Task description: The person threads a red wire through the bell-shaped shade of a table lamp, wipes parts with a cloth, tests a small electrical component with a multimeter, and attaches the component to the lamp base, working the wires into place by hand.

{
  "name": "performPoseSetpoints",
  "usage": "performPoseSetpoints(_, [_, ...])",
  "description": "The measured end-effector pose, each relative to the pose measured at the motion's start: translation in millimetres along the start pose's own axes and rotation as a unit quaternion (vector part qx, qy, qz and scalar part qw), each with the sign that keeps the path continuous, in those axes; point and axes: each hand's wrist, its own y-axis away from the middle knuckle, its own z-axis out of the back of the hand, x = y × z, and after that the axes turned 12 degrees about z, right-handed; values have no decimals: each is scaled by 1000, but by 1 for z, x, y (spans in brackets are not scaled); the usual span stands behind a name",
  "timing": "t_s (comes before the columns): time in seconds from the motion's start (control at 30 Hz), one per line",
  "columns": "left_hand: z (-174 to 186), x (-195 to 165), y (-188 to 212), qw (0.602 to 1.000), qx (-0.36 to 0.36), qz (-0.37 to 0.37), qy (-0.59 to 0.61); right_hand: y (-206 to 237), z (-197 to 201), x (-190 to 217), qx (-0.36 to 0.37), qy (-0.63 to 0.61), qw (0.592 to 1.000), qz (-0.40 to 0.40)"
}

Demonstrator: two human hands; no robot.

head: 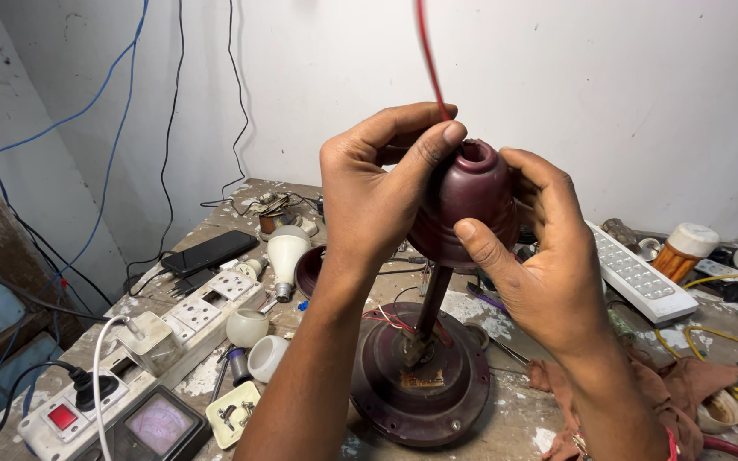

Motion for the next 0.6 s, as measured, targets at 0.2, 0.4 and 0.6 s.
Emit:
performPoseSetpoints(0.2, [7, 0, -4, 996, 76, 28, 36, -3, 3, -2, 14, -130, 988, -76])
performPoseSetpoints(0.4, [32, -17, -6, 967, 247, 66, -14, -4, 1, 0, 12, -97, 989, -115])
performPoseSetpoints(0.6, [33, -26, -7, 943, 253, 205, -65, -17, 4, 0, 27, -56, 997, -50])
